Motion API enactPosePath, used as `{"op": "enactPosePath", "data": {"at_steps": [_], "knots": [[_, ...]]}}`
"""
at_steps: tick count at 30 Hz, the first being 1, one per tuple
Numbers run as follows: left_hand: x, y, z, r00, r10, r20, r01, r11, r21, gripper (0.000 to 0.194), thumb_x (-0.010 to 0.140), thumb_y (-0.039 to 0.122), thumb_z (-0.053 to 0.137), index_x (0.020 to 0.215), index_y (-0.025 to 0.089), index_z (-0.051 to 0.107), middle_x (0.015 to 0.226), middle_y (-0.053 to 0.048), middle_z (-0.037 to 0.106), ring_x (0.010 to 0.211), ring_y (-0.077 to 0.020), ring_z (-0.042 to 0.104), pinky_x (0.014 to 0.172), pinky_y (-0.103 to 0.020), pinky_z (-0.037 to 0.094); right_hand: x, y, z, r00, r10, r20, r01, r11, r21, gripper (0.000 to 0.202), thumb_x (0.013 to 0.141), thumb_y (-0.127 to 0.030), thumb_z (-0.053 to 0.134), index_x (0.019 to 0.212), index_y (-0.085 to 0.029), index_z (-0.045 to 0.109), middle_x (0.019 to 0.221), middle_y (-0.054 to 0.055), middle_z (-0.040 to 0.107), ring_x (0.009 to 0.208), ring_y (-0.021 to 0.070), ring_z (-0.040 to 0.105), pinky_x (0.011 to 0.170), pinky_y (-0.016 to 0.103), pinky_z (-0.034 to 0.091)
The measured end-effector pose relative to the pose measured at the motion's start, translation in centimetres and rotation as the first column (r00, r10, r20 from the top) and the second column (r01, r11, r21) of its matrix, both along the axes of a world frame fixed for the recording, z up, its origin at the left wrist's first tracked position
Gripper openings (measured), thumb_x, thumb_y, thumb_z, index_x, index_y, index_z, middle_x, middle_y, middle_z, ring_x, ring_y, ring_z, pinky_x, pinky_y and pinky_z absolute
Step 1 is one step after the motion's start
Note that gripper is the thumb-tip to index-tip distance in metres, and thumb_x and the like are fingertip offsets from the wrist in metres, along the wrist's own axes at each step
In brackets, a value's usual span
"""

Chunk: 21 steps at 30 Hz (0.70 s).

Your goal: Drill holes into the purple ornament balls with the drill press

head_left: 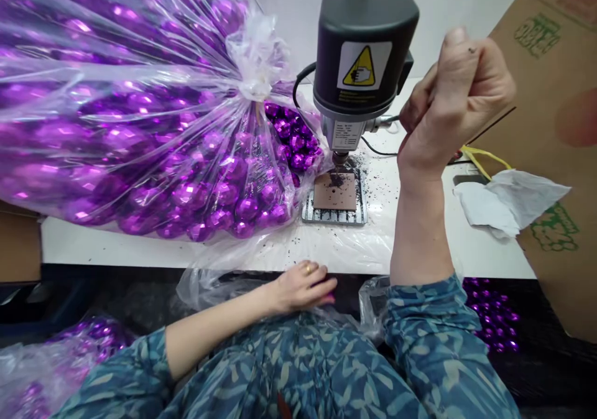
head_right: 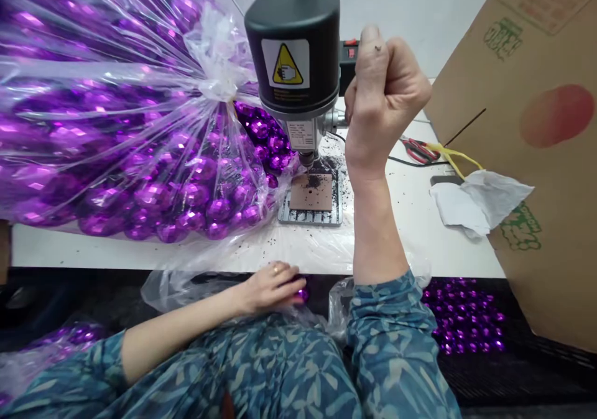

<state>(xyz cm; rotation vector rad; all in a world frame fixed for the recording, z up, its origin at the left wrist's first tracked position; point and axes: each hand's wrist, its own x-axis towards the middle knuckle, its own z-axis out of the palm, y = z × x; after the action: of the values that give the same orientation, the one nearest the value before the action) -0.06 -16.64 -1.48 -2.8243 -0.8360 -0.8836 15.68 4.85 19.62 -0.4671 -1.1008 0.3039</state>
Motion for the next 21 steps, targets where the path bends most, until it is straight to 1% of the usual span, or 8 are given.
{"op": "enactPosePath", "data": {"at_steps": [3,6,8,10,12,15,18,21], "knots": [[0.0,6.7,2.9,0.917,0.29,0.274,-0.29,0.956,-0.044,0.034,0.098,0.009,0.044,0.128,0.019,0.055,0.104,-0.01,0.069,0.096,-0.0209,0.064,0.084,-0.036,0.054,0.1,-0.2,-0.2,0.999,-0.032,0.031,0.033,0.999,-0.023,0.059,0.078,-0.075,0.048,0.059,-0.026,0.021,0.042,-0.008,0.025,0.034,0.0064,0.022,0.039,0.033,0.015],[-0.2,15.5,4.1,0.651,0.617,0.442,-0.553,0.785,-0.281,0.036,0.094,0.007,0.044,0.125,0.02,0.057,0.114,-0.013,0.066,0.109,-0.0258,0.062,0.099,-0.047,0.051,0.0,-0.2,-0.2,0.999,-0.052,0.018,0.052,0.998,-0.034,0.06,0.078,-0.077,0.046,0.059,-0.026,0.021,0.042,-0.008,0.025,0.034,0.0059,0.022,0.039,0.032,0.016],[-0.4,20.5,3.9,0.48,0.724,0.495,-0.583,0.685,-0.436,0.03,0.089,0.009,0.053,0.117,0.018,0.06,0.113,-0.016,0.063,0.116,-0.0331,0.06,0.107,-0.056,0.045,-0.1,-0.2,-0.2,0.999,-0.039,-0.014,0.039,0.999,-0.027,0.062,0.077,-0.077,0.049,0.058,-0.026,0.021,0.041,-0.008,0.025,0.034,0.0053,0.022,0.039,0.031,0.016],[-0.4,23.8,3.2,0.419,0.785,0.456,-0.553,0.619,-0.557,0.021,0.085,0.012,0.06,0.104,0.02,0.062,0.108,-0.017,0.063,0.118,-0.0385,0.059,0.108,-0.063,0.041,-0.1,-0.3,-0.2,0.999,-0.007,-0.047,0.006,1.0,-0.023,0.062,0.077,-0.076,0.052,0.058,-0.025,0.022,0.04,-0.009,0.026,0.034,0.0043,0.022,0.039,0.029,0.016],[-0.3,25.3,2.6,0.467,0.797,0.382,-0.523,0.598,-0.608,0.016,0.082,0.017,0.066,0.097,0.022,0.062,0.104,-0.015,0.064,0.118,-0.0409,0.058,0.108,-0.067,0.039,-0.1,-0.4,-0.3,0.998,0.031,-0.059,-0.032,0.999,-0.02,0.062,0.077,-0.072,0.056,0.057,-0.023,0.023,0.04,-0.009,0.027,0.034,0.0033,0.023,0.04,0.028,0.017],[-0.1,25.3,2.6,0.559,0.785,0.269,-0.533,0.588,-0.608,0.025,0.076,0.021,0.071,0.098,0.021,0.06,0.108,-0.016,0.064,0.121,-0.043,0.056,0.107,-0.07,0.038,0.0,-0.7,-0.3,0.996,0.074,-0.056,-0.074,0.997,0.006,0.061,0.078,-0.066,0.061,0.055,-0.022,0.025,0.041,-0.008,0.029,0.036,0.0023,0.022,0.042,0.026,0.018],[0.0,24.0,4.1,0.531,0.803,0.27,-0.553,0.57,-0.608,0.036,0.073,0.02,0.073,0.105,0.02,0.056,0.116,-0.018,0.06,0.121,-0.0422,0.057,0.105,-0.065,0.044,0.0,-0.9,-0.3,0.991,0.109,-0.071,-0.109,0.994,0.014,0.061,0.076,-0.065,0.065,0.054,-0.023,0.026,0.042,-0.008,0.029,0.038,0.0029,0.022,0.042,0.028,0.019],[-0.1,21.3,6.8,0.467,0.803,0.37,-0.554,0.592,-0.585,0.043,0.075,0.023,0.075,0.111,0.019,0.053,0.118,-0.014,0.055,0.113,-0.0356,0.061,0.1,-0.057,0.051,0.1,-1.0,-0.4,0.99,0.124,-0.064,-0.124,0.992,0.006,0.062,0.075,-0.067,0.065,0.055,-0.023,0.025,0.043,-0.008,0.028,0.039,0.0041,0.023,0.042,0.029,0.02]]}}
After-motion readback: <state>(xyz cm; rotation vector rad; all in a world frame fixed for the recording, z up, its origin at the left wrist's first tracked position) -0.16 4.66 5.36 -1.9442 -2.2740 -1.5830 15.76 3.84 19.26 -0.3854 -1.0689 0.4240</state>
